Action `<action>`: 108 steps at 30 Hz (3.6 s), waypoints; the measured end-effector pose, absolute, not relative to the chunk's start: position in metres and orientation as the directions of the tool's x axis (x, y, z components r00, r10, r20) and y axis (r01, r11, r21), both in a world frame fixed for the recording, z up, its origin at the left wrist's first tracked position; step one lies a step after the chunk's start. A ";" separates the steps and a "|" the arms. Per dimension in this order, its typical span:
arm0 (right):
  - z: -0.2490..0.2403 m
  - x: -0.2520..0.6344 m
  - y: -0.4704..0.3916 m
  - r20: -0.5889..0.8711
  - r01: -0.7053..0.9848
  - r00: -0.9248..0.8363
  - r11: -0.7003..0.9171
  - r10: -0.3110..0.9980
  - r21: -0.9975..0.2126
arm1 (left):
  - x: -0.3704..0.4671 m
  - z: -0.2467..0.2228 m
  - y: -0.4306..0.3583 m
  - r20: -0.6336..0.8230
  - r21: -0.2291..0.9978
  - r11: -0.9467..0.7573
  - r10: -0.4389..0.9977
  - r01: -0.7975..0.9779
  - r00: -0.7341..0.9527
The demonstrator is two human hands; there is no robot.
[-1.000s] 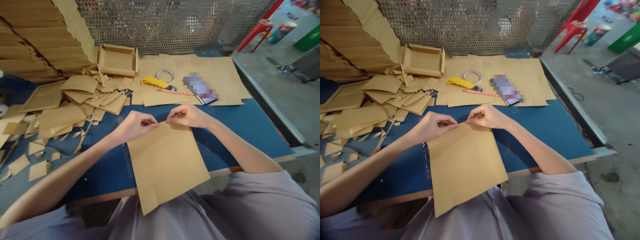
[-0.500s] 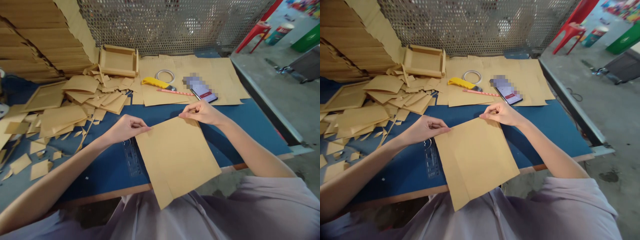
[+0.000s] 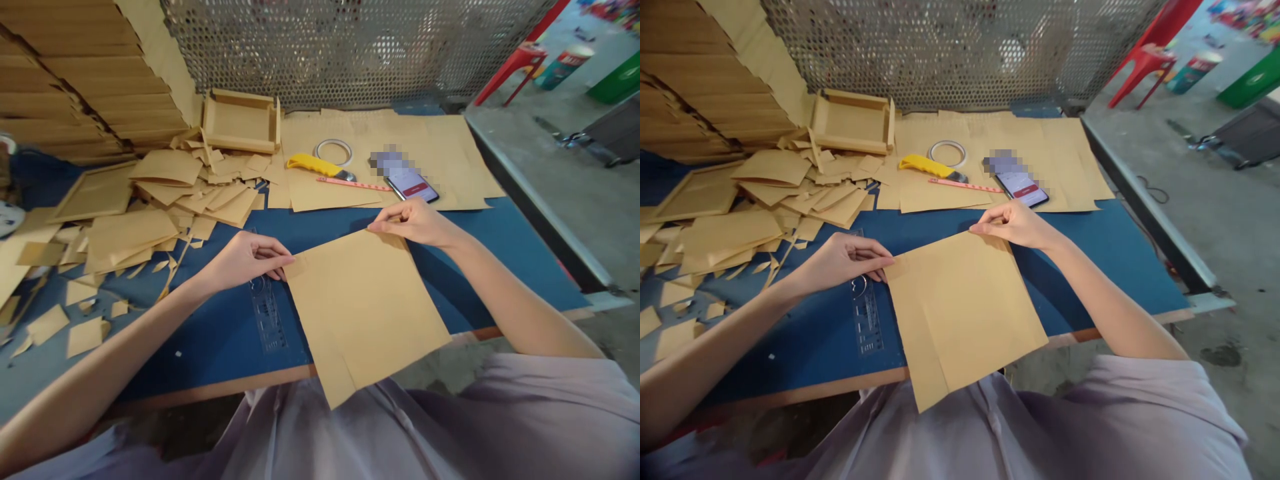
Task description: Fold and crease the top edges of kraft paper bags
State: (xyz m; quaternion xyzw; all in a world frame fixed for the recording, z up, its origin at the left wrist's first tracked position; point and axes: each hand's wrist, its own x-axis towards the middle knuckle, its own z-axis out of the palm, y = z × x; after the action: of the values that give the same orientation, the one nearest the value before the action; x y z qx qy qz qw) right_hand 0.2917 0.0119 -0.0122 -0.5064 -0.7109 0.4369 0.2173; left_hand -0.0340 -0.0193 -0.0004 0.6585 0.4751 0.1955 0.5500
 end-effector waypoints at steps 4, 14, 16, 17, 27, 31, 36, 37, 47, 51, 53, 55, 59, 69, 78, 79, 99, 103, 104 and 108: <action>-0.013 0.291 0.013 -0.120 0.530 -0.370 0.103 0.921 -0.842 | -0.034 -0.003 -0.018 -0.265 0.921 0.078 0.843 0.382 0.467; -0.018 0.299 0.015 -0.136 0.465 -0.294 0.017 0.946 -0.885 | -0.040 -0.004 -0.020 -0.288 0.914 0.081 0.819 0.397 0.496; -0.018 0.300 0.015 -0.138 0.463 -0.280 0.007 0.950 -0.887 | -0.039 -0.002 -0.021 -0.275 0.916 0.071 0.827 0.394 0.490; -0.019 0.300 0.015 -0.138 0.461 -0.272 0.003 0.952 -0.888 | -0.039 -0.002 -0.021 -0.269 0.918 0.072 0.834 0.389 0.481; -0.023 0.293 0.015 -0.083 0.474 -0.173 0.009 0.981 -0.881 | -0.039 0.000 -0.026 -0.231 0.914 0.023 0.850 0.406 0.474; -0.023 0.287 0.014 -0.001 0.562 -0.182 0.103 0.983 -0.821 | -0.038 0.003 -0.034 -0.100 0.817 -0.226 0.851 0.531 0.516; -0.022 0.275 0.014 0.343 0.754 -0.217 0.380 0.914 -0.536 | -0.043 -0.007 -0.043 0.271 0.399 -0.654 0.754 0.643 0.598; -0.021 0.271 0.013 0.403 0.777 -0.258 0.436 0.878 -0.454 | -0.043 -0.009 -0.044 0.292 0.357 -0.701 0.711 0.617 0.639; -0.032 0.223 -0.018 0.169 0.393 -0.867 0.851 0.469 -0.347 | -0.045 -0.026 -0.053 0.051 0.219 -0.863 0.475 0.454 0.878; -0.043 0.222 -0.019 0.131 0.387 -0.887 0.867 0.443 -0.313 | -0.046 -0.026 -0.056 0.027 0.193 -0.871 0.465 0.452 0.885; -0.044 0.224 -0.017 0.135 0.383 -0.890 0.875 0.435 -0.297 | -0.046 -0.025 -0.056 0.030 0.177 -0.875 0.463 0.452 0.886; -0.045 0.230 -0.014 0.142 0.397 -0.883 0.873 0.447 -0.284 | -0.047 -0.023 -0.057 0.040 0.155 -0.879 0.463 0.452 0.886; -0.045 0.247 -0.005 0.146 0.484 -0.834 0.832 0.532 -0.272 | -0.051 -0.020 -0.061 0.052 0.110 -0.888 0.453 0.446 0.890; -0.045 0.251 -0.006 0.144 0.575 -0.775 0.781 0.616 -0.244 | -0.065 -0.016 -0.062 0.090 0.194 -0.874 0.469 0.446 0.879; -0.044 0.255 -0.010 0.178 0.742 -0.602 0.627 0.779 -0.238 | -0.102 -0.006 -0.052 0.053 -0.118 -0.874 0.469 0.472 0.882; -0.044 0.255 -0.010 0.180 0.741 -0.602 0.628 0.778 -0.235 | -0.103 -0.009 -0.054 0.062 -0.138 -0.867 0.474 0.478 0.878; -0.039 0.248 -0.019 0.174 0.803 -0.568 0.588 0.804 -0.095 | -0.107 0.029 -0.018 0.280 -0.265 -0.901 0.268 0.343 0.922; -0.038 0.242 -0.028 0.167 0.836 -0.511 0.533 0.843 -0.132 | -0.092 0.054 -0.008 0.391 -0.344 -0.831 0.296 0.437 0.871; -0.036 0.241 -0.030 0.189 0.841 -0.491 0.519 0.851 -0.154 | -0.084 0.055 -0.006 0.409 -0.350 -0.844 0.253 0.406 0.877; -0.017 0.240 -0.035 0.364 0.758 -0.398 0.525 0.842 -0.388 | -0.043 0.039 0.001 0.400 -0.325 -0.931 0.023 0.165 0.916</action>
State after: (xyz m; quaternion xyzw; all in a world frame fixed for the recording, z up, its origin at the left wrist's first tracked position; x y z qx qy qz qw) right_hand 0.2402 -0.0346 -0.0171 -0.4807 -0.8321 0.0800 0.2648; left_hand -0.0433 0.0009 0.0391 0.9623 0.0488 0.1987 -0.1790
